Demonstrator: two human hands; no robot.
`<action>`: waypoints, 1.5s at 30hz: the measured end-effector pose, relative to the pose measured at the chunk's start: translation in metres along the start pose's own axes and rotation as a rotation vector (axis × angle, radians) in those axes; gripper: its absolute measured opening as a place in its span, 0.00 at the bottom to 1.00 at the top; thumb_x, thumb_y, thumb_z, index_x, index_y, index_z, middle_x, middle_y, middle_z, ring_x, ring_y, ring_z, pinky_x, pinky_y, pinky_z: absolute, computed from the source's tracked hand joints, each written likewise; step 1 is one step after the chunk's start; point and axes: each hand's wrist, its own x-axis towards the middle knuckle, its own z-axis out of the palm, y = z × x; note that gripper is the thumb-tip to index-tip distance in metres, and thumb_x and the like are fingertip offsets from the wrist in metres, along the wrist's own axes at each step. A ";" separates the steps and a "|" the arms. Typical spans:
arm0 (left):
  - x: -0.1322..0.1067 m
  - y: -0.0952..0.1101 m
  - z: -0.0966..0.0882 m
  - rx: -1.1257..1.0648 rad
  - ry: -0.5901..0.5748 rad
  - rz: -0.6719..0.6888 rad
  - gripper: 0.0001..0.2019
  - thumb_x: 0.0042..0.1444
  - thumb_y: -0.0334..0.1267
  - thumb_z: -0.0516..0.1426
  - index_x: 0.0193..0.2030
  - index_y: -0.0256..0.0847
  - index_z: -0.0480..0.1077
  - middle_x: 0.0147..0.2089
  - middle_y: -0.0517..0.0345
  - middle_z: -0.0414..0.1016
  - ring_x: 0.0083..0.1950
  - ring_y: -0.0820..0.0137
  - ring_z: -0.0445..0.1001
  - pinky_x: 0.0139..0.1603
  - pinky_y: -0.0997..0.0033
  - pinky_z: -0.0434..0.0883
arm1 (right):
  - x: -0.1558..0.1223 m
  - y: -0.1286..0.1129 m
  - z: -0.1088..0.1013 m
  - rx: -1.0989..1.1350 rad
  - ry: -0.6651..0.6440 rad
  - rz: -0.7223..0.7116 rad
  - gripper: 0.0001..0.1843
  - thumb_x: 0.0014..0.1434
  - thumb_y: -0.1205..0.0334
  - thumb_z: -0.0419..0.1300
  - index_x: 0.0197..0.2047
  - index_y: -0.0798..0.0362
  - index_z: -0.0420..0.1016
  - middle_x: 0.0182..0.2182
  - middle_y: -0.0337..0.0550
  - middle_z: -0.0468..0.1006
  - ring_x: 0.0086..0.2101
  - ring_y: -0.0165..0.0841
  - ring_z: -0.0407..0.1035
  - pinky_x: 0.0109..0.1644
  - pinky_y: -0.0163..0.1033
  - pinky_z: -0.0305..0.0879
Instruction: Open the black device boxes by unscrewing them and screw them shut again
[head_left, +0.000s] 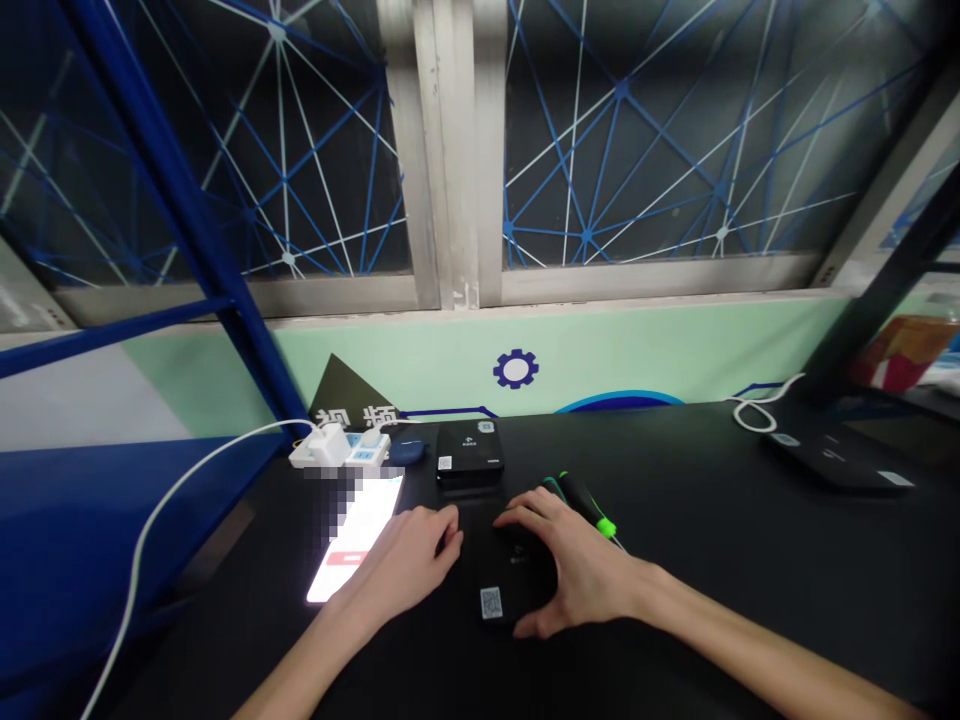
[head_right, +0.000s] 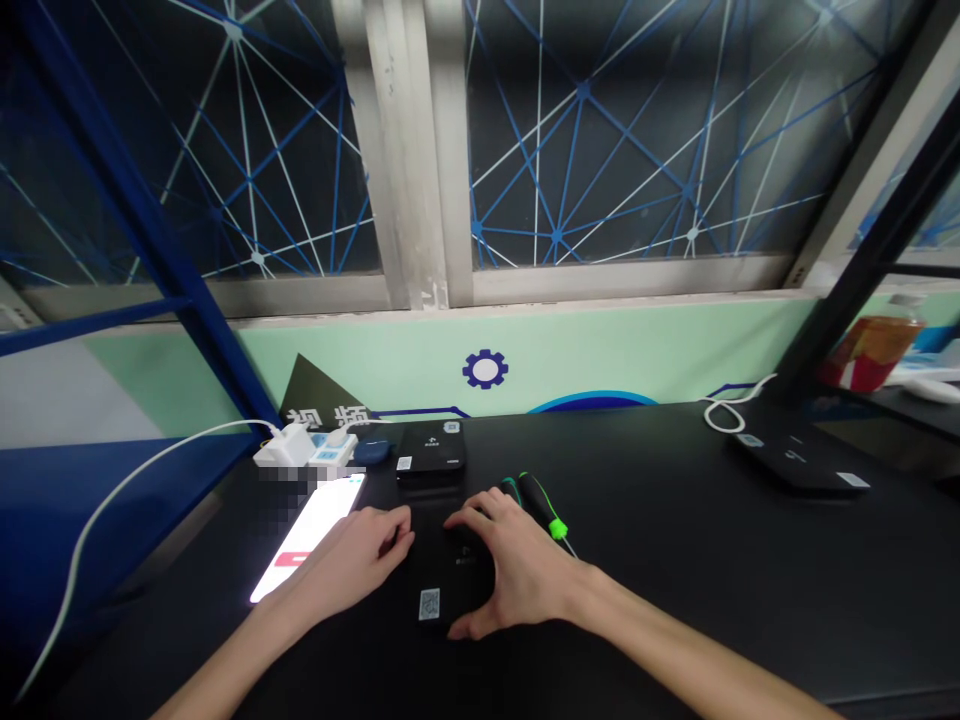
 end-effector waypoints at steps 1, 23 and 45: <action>0.000 0.000 0.000 0.004 -0.004 -0.005 0.12 0.66 0.40 0.49 0.30 0.43 0.63 0.25 0.63 0.69 0.26 0.70 0.68 0.26 0.70 0.49 | 0.000 0.000 0.000 0.005 -0.004 0.003 0.48 0.32 0.47 0.75 0.58 0.47 0.69 0.52 0.48 0.68 0.50 0.48 0.63 0.57 0.53 0.61; 0.000 0.001 -0.001 -0.029 -0.045 -0.025 0.13 0.66 0.41 0.48 0.29 0.43 0.61 0.25 0.63 0.68 0.26 0.70 0.69 0.26 0.70 0.50 | -0.009 0.011 -0.043 -0.116 -0.037 -0.003 0.52 0.37 0.39 0.73 0.63 0.44 0.64 0.54 0.49 0.70 0.55 0.53 0.62 0.63 0.59 0.53; 0.002 -0.001 0.002 0.000 -0.022 0.018 0.11 0.65 0.38 0.49 0.29 0.43 0.59 0.25 0.64 0.66 0.25 0.70 0.66 0.26 0.71 0.49 | -0.005 0.010 -0.042 -0.115 -0.111 0.048 0.40 0.38 0.37 0.72 0.50 0.47 0.68 0.45 0.44 0.70 0.47 0.45 0.62 0.57 0.53 0.55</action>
